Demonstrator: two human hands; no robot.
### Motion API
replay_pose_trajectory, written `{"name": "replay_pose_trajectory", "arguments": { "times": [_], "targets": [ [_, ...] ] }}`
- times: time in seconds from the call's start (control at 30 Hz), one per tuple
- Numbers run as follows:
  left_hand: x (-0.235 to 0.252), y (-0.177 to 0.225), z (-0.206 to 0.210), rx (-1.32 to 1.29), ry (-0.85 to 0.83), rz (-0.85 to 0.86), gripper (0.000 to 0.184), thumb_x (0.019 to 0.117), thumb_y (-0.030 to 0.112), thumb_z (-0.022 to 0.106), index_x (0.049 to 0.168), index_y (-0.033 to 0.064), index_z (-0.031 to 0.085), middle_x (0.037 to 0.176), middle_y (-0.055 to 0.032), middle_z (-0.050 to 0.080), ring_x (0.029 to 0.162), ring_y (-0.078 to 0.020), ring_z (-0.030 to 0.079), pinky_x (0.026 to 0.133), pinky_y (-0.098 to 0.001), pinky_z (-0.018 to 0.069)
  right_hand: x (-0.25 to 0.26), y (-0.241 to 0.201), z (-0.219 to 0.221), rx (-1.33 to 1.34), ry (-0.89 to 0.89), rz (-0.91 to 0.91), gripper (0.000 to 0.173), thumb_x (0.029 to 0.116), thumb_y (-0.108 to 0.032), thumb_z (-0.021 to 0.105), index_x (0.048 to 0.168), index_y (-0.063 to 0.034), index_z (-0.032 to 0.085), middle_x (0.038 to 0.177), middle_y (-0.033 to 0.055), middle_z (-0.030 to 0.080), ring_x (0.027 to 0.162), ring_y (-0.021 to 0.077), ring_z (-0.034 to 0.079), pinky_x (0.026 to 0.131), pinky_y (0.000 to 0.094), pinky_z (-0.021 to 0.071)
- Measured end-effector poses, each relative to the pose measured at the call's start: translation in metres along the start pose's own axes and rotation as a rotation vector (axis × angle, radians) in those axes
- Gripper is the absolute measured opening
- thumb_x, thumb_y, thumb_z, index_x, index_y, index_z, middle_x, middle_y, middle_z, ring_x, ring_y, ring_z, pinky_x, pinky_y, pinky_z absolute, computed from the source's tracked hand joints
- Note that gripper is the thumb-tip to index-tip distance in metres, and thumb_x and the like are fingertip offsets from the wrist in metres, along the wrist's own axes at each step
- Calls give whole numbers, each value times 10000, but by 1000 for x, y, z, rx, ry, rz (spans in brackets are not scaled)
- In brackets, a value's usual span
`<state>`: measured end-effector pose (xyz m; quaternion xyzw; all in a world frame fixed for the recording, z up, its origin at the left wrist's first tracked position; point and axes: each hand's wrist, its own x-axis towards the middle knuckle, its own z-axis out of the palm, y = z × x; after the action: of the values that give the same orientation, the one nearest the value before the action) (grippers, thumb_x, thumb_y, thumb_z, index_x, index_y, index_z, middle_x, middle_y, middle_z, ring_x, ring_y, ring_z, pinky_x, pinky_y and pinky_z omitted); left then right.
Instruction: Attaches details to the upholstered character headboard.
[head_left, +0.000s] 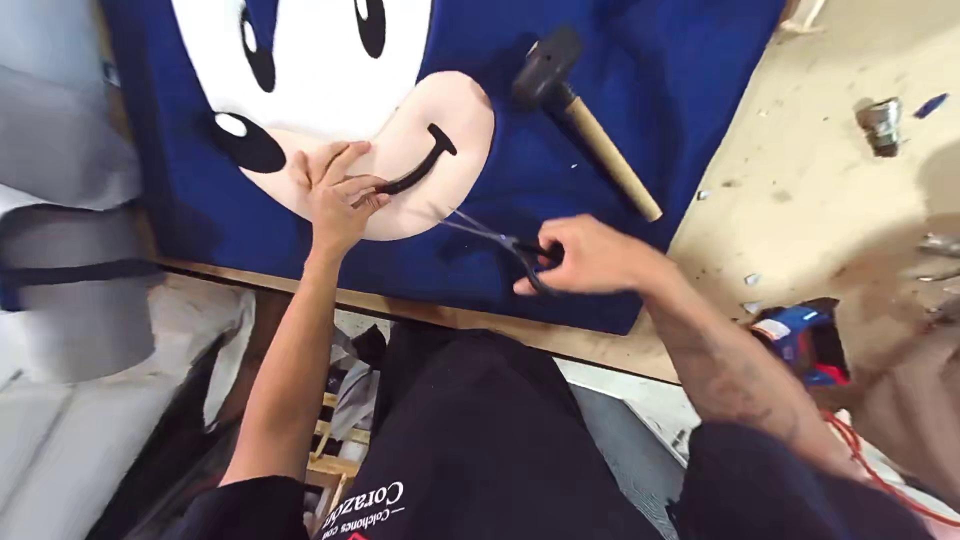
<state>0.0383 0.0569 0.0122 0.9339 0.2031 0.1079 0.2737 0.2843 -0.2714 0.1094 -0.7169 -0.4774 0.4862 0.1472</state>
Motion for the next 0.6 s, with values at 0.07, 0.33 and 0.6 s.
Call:
{"name": "replay_pose_trajectory", "arguments": {
  "times": [0.07,0.33,0.6],
  "targets": [
    [1,-2,4,18,22,28,241,977,462,673,1062,281,807,1462,35,603,1466,-240,427,1241,-657,38,38,-3,-30,-43,-119,8,574,757,-670,767,773,-108,651,714,48,607,663,200,602,591,456,498],
    [-4,-11,26,132,169,61,271,1062,351,547,1004,197,762,1385,28,665,1350,-265,554,1189,-558,282,131,1,-68,-64,-346,-62,536,868,-639,698,684,-146,598,521,-2,459,443,119,436,417,333,350],
    [-3,-13,31,143,178,18,254,1050,317,573,970,179,770,1261,-8,726,1240,-259,606,1091,-492,368,165,-16,-74,21,-302,-102,314,896,-431,761,826,-142,658,582,-54,544,467,-3,473,423,171,357]
  ]
}}
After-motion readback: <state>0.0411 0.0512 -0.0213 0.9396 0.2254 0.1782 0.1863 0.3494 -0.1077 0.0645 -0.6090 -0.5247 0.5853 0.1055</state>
